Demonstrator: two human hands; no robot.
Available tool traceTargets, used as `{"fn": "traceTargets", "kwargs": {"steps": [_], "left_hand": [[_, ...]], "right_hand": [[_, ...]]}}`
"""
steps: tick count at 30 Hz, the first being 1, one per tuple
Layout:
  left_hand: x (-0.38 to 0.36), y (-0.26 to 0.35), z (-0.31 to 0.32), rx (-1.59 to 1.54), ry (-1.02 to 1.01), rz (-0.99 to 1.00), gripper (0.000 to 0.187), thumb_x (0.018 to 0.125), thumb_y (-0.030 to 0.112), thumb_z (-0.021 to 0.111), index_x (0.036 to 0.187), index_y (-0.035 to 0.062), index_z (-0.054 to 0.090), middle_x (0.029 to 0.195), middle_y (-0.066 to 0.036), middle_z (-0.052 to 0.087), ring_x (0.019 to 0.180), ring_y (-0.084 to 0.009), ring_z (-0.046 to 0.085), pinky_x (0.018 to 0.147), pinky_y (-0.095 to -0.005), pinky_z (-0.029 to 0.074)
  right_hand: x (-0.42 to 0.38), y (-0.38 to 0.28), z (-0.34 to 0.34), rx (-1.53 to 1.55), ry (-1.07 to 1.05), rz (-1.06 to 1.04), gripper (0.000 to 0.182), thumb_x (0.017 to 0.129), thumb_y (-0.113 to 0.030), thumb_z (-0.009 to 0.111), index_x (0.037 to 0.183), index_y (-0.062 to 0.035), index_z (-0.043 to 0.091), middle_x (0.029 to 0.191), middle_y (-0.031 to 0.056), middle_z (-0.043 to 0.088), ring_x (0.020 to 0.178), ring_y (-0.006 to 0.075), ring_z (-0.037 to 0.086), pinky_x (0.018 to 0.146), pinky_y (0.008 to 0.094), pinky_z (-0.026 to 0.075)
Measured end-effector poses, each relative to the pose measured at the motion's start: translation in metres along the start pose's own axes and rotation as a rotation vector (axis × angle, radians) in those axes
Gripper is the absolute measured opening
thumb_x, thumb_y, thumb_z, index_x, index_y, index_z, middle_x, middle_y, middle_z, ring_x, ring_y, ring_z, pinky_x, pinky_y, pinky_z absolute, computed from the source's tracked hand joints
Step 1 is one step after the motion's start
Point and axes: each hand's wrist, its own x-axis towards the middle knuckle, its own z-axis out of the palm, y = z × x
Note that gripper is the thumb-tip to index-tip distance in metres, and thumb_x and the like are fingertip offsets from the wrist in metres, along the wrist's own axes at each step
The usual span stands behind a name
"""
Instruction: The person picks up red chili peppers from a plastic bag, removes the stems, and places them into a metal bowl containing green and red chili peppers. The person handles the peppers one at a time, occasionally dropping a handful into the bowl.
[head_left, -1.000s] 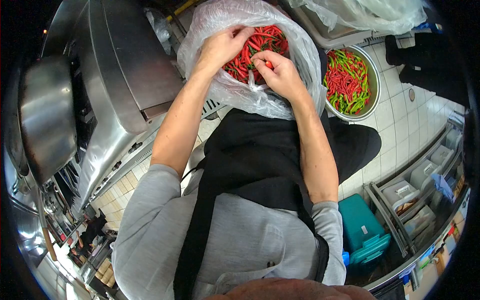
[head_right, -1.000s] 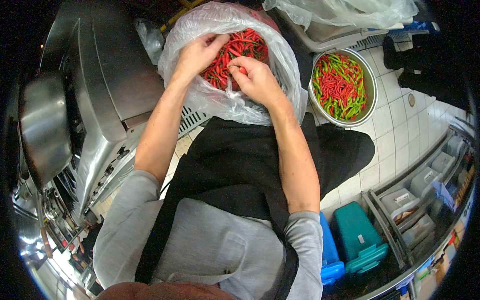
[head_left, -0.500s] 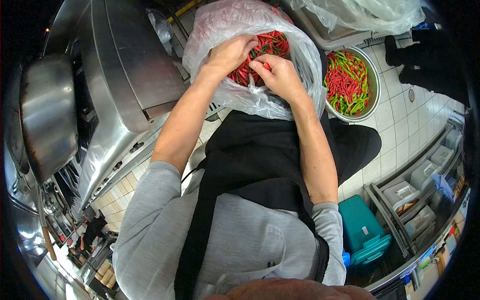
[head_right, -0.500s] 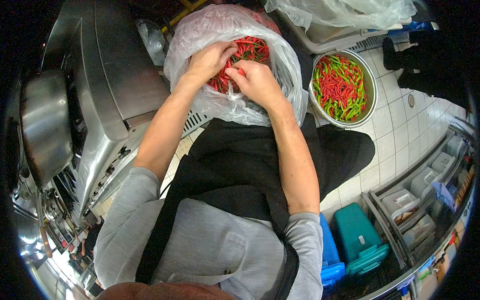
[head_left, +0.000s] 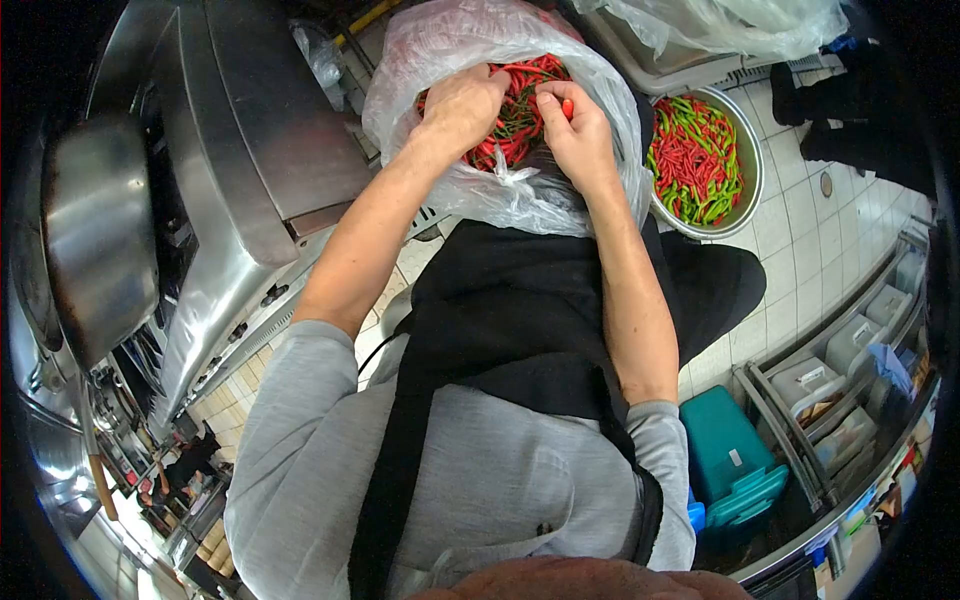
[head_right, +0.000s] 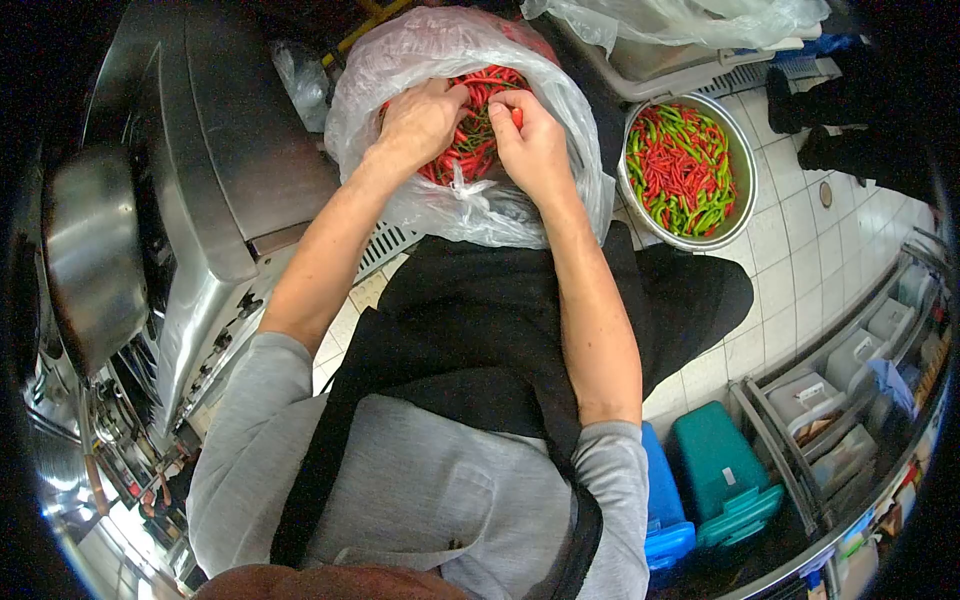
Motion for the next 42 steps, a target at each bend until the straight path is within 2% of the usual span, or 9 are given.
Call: {"fn": "traceTargets", "kwargs": {"steps": [6, 12, 19, 27, 33, 35, 36, 39, 42], "left_hand": [[0.002, 0.012, -0.031, -0.152, -0.119, -0.222, 0.022, 0.096, 0.021, 0.059, 0.109, 0.0037, 0.064, 0.100, -0.019, 0.067, 0.097, -0.0391, 0.067, 0.078, -0.0506, 0.054], [-0.011, 0.021, -0.028, -0.191, 0.223, 0.102, 0.024, 0.098, 0.023, 0.060, 0.109, 0.0013, 0.059, 0.101, -0.022, 0.065, 0.095, -0.0420, 0.064, 0.075, -0.0520, 0.052], [-0.028, 0.036, -0.022, -0.339, 0.148, -0.039, 0.024, 0.100, 0.020, 0.057, 0.116, 0.0024, 0.053, 0.108, -0.020, 0.064, 0.099, -0.0404, 0.064, 0.082, -0.0483, 0.052], [-0.029, 0.041, -0.022, -0.274, 0.095, -0.061, 0.024, 0.102, 0.026, 0.053, 0.110, 0.0034, 0.055, 0.102, -0.021, 0.065, 0.096, -0.0414, 0.064, 0.078, -0.0500, 0.051], [-0.008, 0.012, -0.024, -0.825, -0.148, 0.112, 0.033, 0.105, 0.032, 0.050, 0.104, 0.0000, 0.058, 0.087, -0.017, 0.064, 0.077, -0.0339, 0.065, 0.071, -0.0435, 0.053], [0.001, 0.007, -0.024, -0.977, -0.098, -0.098, 0.037, 0.105, 0.033, 0.048, 0.109, -0.0006, 0.063, 0.084, -0.016, 0.064, 0.072, -0.0314, 0.062, 0.074, -0.0407, 0.052], [0.010, 0.004, -0.033, -0.792, -0.020, -0.293, 0.052, 0.104, 0.043, 0.046, 0.105, -0.0045, 0.066, 0.077, -0.013, 0.065, 0.074, -0.0212, 0.064, 0.075, -0.0374, 0.051], [0.031, -0.017, -0.006, -0.475, 0.028, -0.330, 0.058, 0.103, 0.048, 0.039, 0.116, -0.0019, 0.065, 0.101, -0.029, 0.070, 0.100, -0.0401, 0.069, 0.091, -0.0455, 0.051], [0.044, -0.010, 0.012, -0.239, -0.150, -0.172, 0.044, 0.103, 0.045, 0.039, 0.130, 0.0172, 0.061, 0.111, -0.027, 0.068, 0.103, -0.0438, 0.066, 0.091, -0.0522, 0.051]], "right_hand": [[0.001, 0.001, -0.002, 0.032, -0.002, 0.034, 0.024, 0.097, -0.023, 0.064, 0.108, -0.0026, 0.069, 0.079, 0.0093, 0.068, 0.070, 0.0152, 0.061, 0.069, 0.0312, 0.051], [0.003, 0.000, -0.005, 0.190, -0.035, 0.121, 0.024, 0.096, -0.024, 0.067, 0.106, -0.0013, 0.070, 0.072, 0.0008, 0.062, 0.066, 0.0082, 0.052, 0.062, 0.0273, 0.046], [0.002, 0.003, -0.001, 0.159, -0.050, 0.032, 0.021, 0.100, -0.023, 0.066, 0.104, -0.0032, 0.067, 0.067, -0.0071, 0.052, 0.054, 0.0017, 0.043, 0.047, 0.0207, 0.033], [0.002, 0.000, -0.005, 0.220, -0.098, 0.052, 0.021, 0.097, -0.024, 0.067, 0.097, -0.0025, 0.069, 0.071, -0.0023, 0.060, 0.062, 0.0061, 0.049, 0.056, 0.0249, 0.041], [-0.001, -0.007, -0.016, 0.714, -0.243, 0.257, 0.018, 0.100, -0.022, 0.064, 0.101, -0.0048, 0.065, 0.073, -0.0057, 0.055, 0.056, 0.0023, 0.042, 0.047, 0.0200, 0.033], [-0.001, -0.006, -0.016, 0.759, -0.267, 0.255, 0.017, 0.100, -0.022, 0.064, 0.103, -0.0052, 0.064, 0.075, -0.0059, 0.054, 0.055, 0.0019, 0.041, 0.046, 0.0193, 0.031], [-0.003, -0.010, -0.014, 0.687, -0.243, 0.248, 0.016, 0.101, -0.021, 0.063, 0.103, -0.0056, 0.065, 0.075, -0.0059, 0.054, 0.056, 0.0018, 0.041, 0.047, 0.0195, 0.032], [-0.004, -0.008, -0.008, 0.477, -0.206, 0.172, 0.016, 0.101, -0.019, 0.062, 0.108, -0.0060, 0.065, 0.076, -0.0055, 0.053, 0.056, 0.0022, 0.042, 0.048, 0.0201, 0.033], [0.001, 0.003, 0.002, 0.171, -0.164, -0.088, 0.018, 0.101, -0.017, 0.060, 0.115, -0.0056, 0.064, 0.076, -0.0045, 0.054, 0.058, 0.0037, 0.044, 0.051, 0.0214, 0.037]]}}
